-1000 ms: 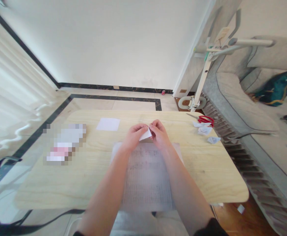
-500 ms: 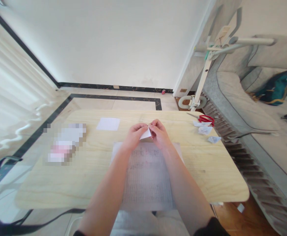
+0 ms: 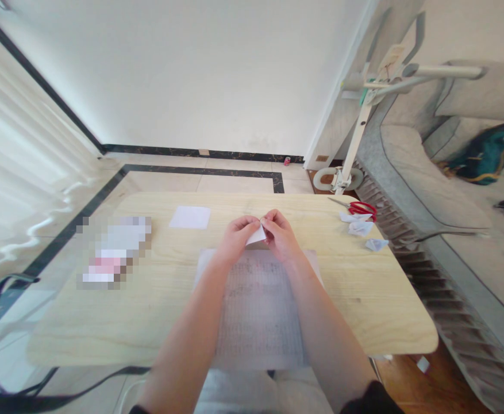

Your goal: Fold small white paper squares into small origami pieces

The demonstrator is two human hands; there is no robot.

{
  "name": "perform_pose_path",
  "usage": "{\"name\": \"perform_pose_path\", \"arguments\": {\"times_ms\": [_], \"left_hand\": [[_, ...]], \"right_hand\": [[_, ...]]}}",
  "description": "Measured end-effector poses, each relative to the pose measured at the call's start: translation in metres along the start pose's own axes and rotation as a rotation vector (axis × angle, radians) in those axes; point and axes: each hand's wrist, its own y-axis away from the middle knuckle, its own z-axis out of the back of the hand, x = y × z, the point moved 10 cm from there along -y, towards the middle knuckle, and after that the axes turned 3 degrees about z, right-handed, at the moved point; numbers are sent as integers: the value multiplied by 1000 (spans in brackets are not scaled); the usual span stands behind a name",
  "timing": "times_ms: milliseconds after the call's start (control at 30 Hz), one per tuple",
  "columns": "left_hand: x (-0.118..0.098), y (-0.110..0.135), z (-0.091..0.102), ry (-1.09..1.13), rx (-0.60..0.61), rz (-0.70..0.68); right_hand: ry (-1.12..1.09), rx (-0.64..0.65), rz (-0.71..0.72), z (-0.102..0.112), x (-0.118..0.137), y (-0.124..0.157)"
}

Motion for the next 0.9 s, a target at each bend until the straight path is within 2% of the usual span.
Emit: {"name": "perform_pose_path", "arguments": {"times_ms": [233, 600, 900], "left_hand": [[-4, 1, 3, -29, -58, -25], [-3, 1, -3, 57, 33, -32], [-1, -1, -3, 56, 41, -33]], "right_hand": [[-24, -27, -11, 1, -1, 0], [-80, -30, -25, 3, -3, 0], [-90, -18, -25, 1, -1, 0]]}}
